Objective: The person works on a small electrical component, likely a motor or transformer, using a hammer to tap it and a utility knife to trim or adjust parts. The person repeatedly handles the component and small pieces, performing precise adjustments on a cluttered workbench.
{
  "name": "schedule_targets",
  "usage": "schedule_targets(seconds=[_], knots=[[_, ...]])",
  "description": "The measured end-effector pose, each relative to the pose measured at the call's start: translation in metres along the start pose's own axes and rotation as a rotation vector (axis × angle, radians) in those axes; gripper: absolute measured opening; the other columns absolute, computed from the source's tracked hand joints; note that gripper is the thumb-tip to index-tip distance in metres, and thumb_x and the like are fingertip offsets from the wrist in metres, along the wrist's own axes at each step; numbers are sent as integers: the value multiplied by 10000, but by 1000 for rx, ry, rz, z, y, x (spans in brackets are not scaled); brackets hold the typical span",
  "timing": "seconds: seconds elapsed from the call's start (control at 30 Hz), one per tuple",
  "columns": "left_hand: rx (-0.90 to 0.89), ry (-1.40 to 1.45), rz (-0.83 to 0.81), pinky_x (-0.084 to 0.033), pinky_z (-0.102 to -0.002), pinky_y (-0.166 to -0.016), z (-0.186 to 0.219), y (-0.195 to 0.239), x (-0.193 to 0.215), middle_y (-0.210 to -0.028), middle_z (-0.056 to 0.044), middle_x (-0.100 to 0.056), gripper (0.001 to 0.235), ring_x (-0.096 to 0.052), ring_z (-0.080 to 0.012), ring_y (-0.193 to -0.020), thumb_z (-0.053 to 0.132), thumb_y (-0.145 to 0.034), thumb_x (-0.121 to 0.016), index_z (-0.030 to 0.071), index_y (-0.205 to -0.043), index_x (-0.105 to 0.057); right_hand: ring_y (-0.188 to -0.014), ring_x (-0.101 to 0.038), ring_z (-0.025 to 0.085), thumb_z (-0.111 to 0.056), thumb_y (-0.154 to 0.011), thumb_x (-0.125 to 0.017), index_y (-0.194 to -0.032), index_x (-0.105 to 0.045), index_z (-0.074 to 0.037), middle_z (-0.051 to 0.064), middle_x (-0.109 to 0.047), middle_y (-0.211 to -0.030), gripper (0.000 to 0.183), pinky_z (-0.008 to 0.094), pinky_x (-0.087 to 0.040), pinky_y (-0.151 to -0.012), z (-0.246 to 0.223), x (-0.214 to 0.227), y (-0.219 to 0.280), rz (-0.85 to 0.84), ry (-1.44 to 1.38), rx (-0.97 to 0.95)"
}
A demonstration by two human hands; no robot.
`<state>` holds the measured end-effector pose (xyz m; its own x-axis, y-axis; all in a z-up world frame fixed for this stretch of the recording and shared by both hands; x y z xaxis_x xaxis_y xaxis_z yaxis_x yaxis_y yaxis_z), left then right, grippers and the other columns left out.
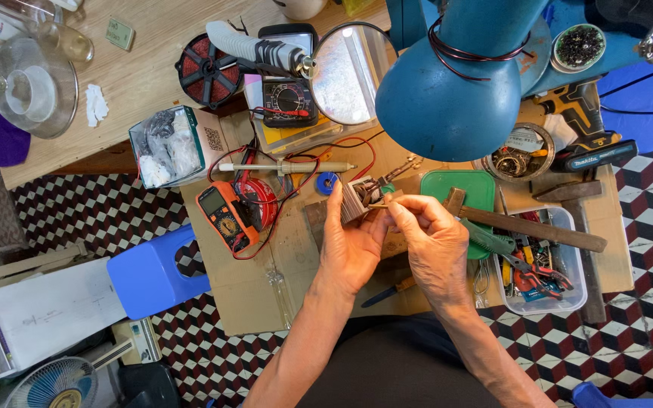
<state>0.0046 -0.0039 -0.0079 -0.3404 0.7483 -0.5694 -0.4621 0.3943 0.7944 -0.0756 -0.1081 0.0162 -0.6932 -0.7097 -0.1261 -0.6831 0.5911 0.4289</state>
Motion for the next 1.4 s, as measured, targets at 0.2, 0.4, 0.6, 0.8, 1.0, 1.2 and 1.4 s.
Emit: schedule_targets(seconds=[0.2,0.4,0.6,0.8,1.0,1.2,1.4], knots=[[104,67,-50,-645,-293,-823,5,-1,9,-1063,-59,-695,487,-713,-192,-949,519,-912,-729,87,-1130,-678,-871,-692,100,-81,-988,-694,-1111,-719,9,59,-729,-965,155,243,-567,-795,1,12,14,-3,-77,34],[-81,-242,-11,-633,-298,-787,17,10,3,-1025,-71,-702,435,-737,-209,-929,400,-838,-807,98,-1099,-635,-883,-700,127,-54,-1015,-651,-1151,-714,16,81,-726,-1001,165,268,-590,-821,-4,50,15,123,-95,52],[-459,-918,-101,-550,-254,-836,33,36,-5,-1000,-8,-630,518,-632,-107,-907,243,-781,-915,80,-1175,-620,-978,-717,146,-53,-1052,-649,-1143,-689,13,76,-698,-1071,120,275,-614,-863,-44,76,21,171,197,249],[-926,-1562,-209,-557,-301,-886,32,55,-12,-1053,-19,-599,544,-627,-154,-983,248,-706,-961,113,-1146,-671,-994,-721,152,-52,-962,-729,-1108,-719,-35,68,-746,-1090,147,261,-584,-859,-81,50,36,-98,597,522],[-914,-1534,-330,-613,-316,-983,25,62,0,-1130,5,-601,567,-660,-152,-1092,331,-733,-949,157,-1190,-663,-1009,-725,161,-35,-940,-747,-1092,-707,-50,61,-741,-1080,158,270,-602,-874,-91,38,37,-271,625,661],[-1053,-1568,-397,-590,-341,-1006,31,69,3,-1172,6,-604,613,-655,-173,-1143,309,-731,-956,170,-1233,-633,-868,-721,136,-26,-874,-773,-1041,-728,-40,66,-734,-995,173,263,-592,-756,-85,42,49,-350,636,653],[-1155,-1549,-437,-562,-366,-1019,45,74,-12,-1194,-39,-604,636,-627,-228,-1156,269,-738,-963,155,-1260,-616,-819,-694,114,-26,-851,-801,-1004,-753,-46,51,-719,-968,162,256,-570,-692,-86,42,53,-284,615,718]])
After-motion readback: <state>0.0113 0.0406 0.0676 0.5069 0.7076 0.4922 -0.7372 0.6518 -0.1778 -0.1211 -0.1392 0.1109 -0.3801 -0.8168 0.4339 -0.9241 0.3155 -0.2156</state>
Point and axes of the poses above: each hand's wrist, its own y-axis away from the middle knuckle, its own x-axis out of the back of the hand, z = x × y, the point moved 1 cm from there along -y, towards the middle knuckle
